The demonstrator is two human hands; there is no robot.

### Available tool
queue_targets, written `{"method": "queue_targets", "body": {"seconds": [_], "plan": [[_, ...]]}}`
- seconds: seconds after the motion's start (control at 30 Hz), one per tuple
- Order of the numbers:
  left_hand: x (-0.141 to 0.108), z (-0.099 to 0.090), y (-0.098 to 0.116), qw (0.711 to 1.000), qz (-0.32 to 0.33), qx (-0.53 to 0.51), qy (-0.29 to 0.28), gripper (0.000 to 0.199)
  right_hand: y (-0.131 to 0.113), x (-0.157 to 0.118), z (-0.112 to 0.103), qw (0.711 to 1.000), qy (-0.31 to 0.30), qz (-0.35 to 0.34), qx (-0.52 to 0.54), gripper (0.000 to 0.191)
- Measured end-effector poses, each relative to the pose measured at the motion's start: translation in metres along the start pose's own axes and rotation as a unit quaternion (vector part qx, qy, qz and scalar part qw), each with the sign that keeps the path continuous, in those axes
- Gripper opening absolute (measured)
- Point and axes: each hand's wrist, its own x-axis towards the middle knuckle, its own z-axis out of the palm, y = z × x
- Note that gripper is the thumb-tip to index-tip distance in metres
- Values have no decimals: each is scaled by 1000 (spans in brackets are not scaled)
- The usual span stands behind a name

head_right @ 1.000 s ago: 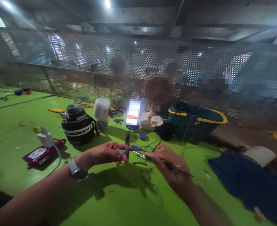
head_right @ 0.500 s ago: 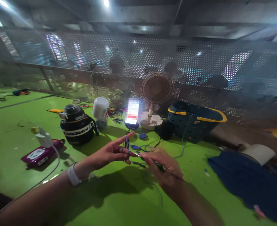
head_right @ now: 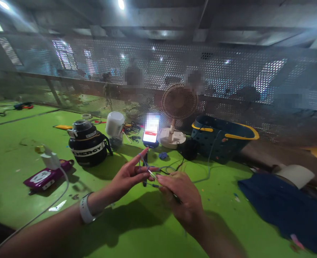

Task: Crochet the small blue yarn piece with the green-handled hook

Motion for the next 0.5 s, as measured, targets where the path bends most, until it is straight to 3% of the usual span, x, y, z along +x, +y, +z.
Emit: {"method": "queue_targets", "body": {"seconds": [0.13,0.5], "plan": [[-1,5,-5,999,22,13,46,95,3,-7,8,988,-38,-108,-105,22],[-6,15,-12,993,39,21,113,98,-10,-10,18,965,-42,-142,-216,19]]}}
